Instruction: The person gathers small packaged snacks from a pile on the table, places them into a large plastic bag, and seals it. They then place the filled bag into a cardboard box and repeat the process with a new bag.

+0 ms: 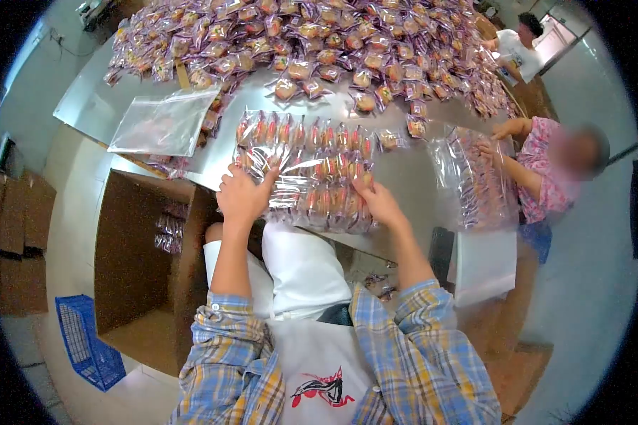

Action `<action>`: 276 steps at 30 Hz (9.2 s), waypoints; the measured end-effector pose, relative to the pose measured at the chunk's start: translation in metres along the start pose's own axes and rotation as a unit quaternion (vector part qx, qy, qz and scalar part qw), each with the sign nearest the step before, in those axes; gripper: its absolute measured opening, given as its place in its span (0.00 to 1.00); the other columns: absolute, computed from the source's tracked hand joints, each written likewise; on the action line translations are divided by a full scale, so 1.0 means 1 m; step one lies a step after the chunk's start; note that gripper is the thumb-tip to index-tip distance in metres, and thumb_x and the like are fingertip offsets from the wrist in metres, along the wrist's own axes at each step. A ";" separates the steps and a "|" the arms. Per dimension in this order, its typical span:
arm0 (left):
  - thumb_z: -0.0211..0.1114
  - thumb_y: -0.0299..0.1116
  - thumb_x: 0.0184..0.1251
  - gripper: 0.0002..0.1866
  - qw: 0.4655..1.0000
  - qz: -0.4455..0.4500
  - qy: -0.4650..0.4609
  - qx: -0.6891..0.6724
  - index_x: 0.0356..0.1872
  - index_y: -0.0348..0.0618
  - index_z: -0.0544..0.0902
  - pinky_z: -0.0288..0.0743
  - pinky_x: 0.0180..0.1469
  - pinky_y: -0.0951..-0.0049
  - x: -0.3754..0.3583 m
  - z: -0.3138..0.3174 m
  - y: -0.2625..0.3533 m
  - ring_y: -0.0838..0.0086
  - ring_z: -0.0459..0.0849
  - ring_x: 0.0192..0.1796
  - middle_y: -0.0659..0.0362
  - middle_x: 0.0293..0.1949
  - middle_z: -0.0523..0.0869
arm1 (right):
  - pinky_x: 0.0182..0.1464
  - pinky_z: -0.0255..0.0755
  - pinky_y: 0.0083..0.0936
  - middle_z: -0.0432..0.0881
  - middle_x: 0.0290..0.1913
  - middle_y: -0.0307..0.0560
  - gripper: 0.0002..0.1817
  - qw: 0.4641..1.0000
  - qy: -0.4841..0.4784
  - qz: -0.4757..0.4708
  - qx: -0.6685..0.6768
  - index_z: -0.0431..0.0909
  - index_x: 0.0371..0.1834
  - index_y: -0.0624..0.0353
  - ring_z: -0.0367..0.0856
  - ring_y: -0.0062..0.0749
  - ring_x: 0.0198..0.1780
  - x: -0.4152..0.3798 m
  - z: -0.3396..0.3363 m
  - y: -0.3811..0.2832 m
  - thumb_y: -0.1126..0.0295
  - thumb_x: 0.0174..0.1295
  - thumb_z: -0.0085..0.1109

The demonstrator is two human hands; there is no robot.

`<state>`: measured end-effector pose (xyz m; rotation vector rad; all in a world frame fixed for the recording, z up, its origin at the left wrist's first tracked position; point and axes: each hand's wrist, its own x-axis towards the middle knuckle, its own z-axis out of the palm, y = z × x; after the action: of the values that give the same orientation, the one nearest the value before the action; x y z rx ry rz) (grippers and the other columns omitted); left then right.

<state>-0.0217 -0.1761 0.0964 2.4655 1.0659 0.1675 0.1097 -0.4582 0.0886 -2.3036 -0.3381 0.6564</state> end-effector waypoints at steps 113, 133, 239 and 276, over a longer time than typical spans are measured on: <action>0.72 0.24 0.66 0.24 0.569 -0.249 0.388 -0.681 0.62 0.39 0.77 0.82 0.55 0.67 -0.185 -0.119 -0.298 0.69 0.86 0.51 0.59 0.53 0.85 | 0.69 0.69 0.47 0.68 0.76 0.66 0.48 0.649 -0.387 -0.648 -0.102 0.62 0.77 0.67 0.74 0.59 0.70 -0.097 0.345 -0.254 0.52 0.58 0.71; 0.58 0.47 0.81 0.26 0.661 -0.326 0.160 -0.657 0.68 0.37 0.75 0.82 0.63 0.60 -0.248 -0.217 -0.317 0.63 0.87 0.58 0.51 0.59 0.86 | 0.82 0.47 0.48 0.45 0.86 0.64 0.62 0.651 -0.485 -0.573 0.114 0.41 0.85 0.67 0.44 0.60 0.86 -0.197 0.314 -0.217 0.56 0.56 0.75; 0.69 0.21 0.67 0.06 0.930 0.097 0.172 -0.309 0.43 0.35 0.88 0.79 0.54 0.65 -0.045 -0.027 -0.276 0.63 0.87 0.48 0.50 0.48 0.90 | 0.81 0.48 0.60 0.65 0.79 0.59 0.37 0.897 0.110 -0.202 -0.377 0.68 0.75 0.60 0.60 0.58 0.80 0.026 0.039 -0.010 0.51 0.67 0.63; 0.76 0.42 0.66 0.24 0.991 0.061 -0.048 -0.107 0.54 0.33 0.89 0.82 0.51 0.66 0.261 -0.054 -0.132 0.65 0.92 0.44 0.45 0.43 0.93 | 0.83 0.44 0.53 0.69 0.75 0.57 0.31 0.931 0.230 -0.227 -0.170 0.74 0.70 0.59 0.60 0.47 0.80 0.129 0.091 -0.048 0.52 0.67 0.57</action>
<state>0.0568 0.1092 0.0690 2.3202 0.8117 0.1877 0.1650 -0.3195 0.0186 -2.4797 -0.7723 -0.1922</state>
